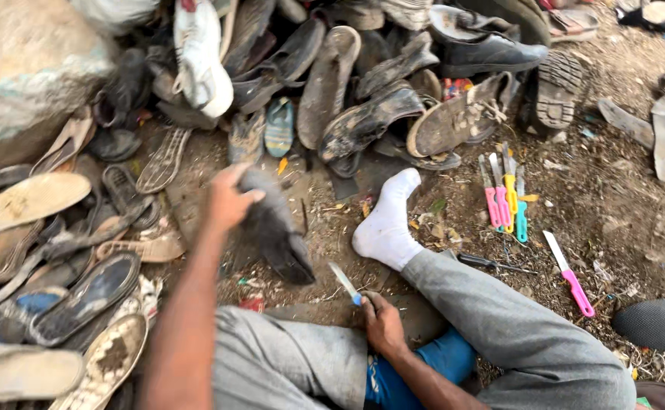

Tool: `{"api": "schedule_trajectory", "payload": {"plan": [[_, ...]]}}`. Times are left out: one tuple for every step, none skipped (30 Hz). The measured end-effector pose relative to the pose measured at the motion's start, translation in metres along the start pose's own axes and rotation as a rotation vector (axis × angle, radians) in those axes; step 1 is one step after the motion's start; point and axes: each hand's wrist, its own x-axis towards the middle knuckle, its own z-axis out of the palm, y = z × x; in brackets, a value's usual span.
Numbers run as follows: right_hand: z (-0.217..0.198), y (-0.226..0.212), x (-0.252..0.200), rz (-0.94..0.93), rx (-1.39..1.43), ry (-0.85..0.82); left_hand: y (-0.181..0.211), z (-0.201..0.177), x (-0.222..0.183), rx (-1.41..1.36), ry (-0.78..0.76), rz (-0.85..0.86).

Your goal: The person repairs shoes by hand using a small knife to scrape and cut materials while sitting on the ground surrounded by a large pile of footwear.

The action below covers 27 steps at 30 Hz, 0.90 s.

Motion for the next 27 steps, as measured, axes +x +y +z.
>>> {"api": "schedule_trajectory", "payload": {"plan": [[-0.002,-0.001,-0.002,0.085,-0.116,-0.060,0.006,0.017,0.000,0.112,0.082,0.071],[-0.005,-0.004,0.004,0.162,-0.229,-0.102,0.019,0.032,-0.005,0.131,0.144,-0.051],[-0.006,-0.007,0.007,0.148,-0.232,-0.090,0.038,0.048,-0.017,0.147,0.205,-0.175],[-0.009,-0.005,0.001,0.005,-0.220,0.009,0.055,0.062,-0.030,0.163,0.120,-0.301],[-0.013,-0.002,-0.001,-0.141,-0.211,0.103,0.072,0.074,-0.044,0.178,0.032,-0.426],[-0.015,-0.002,-0.001,-0.138,-0.216,0.107,0.088,0.086,-0.061,0.253,0.009,-0.414],[-0.018,-0.001,0.000,-0.160,-0.176,0.130,0.100,0.094,-0.078,0.330,-0.015,-0.400],[-0.020,-0.001,0.000,-0.183,-0.141,0.140,0.106,0.100,-0.097,0.325,-0.015,-0.411],[-0.021,-0.001,0.000,-0.182,-0.149,0.132,0.109,0.106,-0.115,0.298,0.002,-0.459],[-0.022,-0.002,0.003,-0.046,-0.122,0.101,0.107,0.109,-0.124,0.272,0.023,-0.506],[-0.022,-0.004,0.002,0.090,-0.096,0.069,0.102,0.110,-0.131,0.269,0.028,-0.516],[-0.021,-0.005,0.002,0.082,-0.101,0.062,0.096,0.110,-0.136,0.227,-0.052,-0.557],[-0.021,-0.006,0.002,0.117,-0.076,0.038,0.089,0.110,-0.141,0.182,-0.132,-0.594],[-0.020,-0.007,0.000,0.154,-0.049,0.015,0.083,0.110,-0.145,0.180,-0.126,-0.600],[-0.021,-0.007,-0.002,0.151,-0.053,0.009,0.078,0.108,-0.147,0.218,-0.168,-0.541],[-0.021,-0.008,-0.004,0.104,-0.076,0.023,0.074,0.106,-0.148,0.258,-0.214,-0.474],[-0.021,-0.008,-0.005,0.058,-0.099,0.036,0.073,0.102,-0.151,0.260,-0.214,-0.472],[-0.022,-0.008,-0.007,0.062,-0.095,0.042,0.074,0.096,-0.154,0.288,-0.205,-0.441],[-0.024,-0.009,-0.008,0.062,-0.097,0.031,0.077,0.089,-0.155,0.315,-0.197,-0.409],[-0.025,-0.009,-0.010,0.059,-0.100,0.023,0.081,0.085,-0.153,0.313,-0.201,-0.400],[-0.025,-0.010,-0.015,0.061,-0.099,0.034,0.084,0.083,-0.151,0.315,-0.260,-0.463],[-0.027,-0.011,-0.017,0.088,-0.075,0.019,0.086,0.082,-0.149,0.316,-0.312,-0.529],[-0.028,-0.014,-0.021,0.115,-0.052,0.003,0.087,0.083,-0.146,0.311,-0.310,-0.522],[-0.030,-0.017,-0.024,0.110,-0.055,0.009,0.088,0.087,-0.142,0.398,-0.319,-0.500],[-0.034,-0.023,-0.029,0.066,-0.029,0.015,0.088,0.089,-0.143,0.485,-0.326,-0.477],[-0.036,-0.031,-0.033,0.022,-0.002,0.024,0.085,0.089,-0.147,0.480,-0.322,-0.468],[-0.036,-0.042,-0.039,0.016,-0.003,0.033,0.083,0.089,-0.152,0.509,-0.287,-0.389]]}}
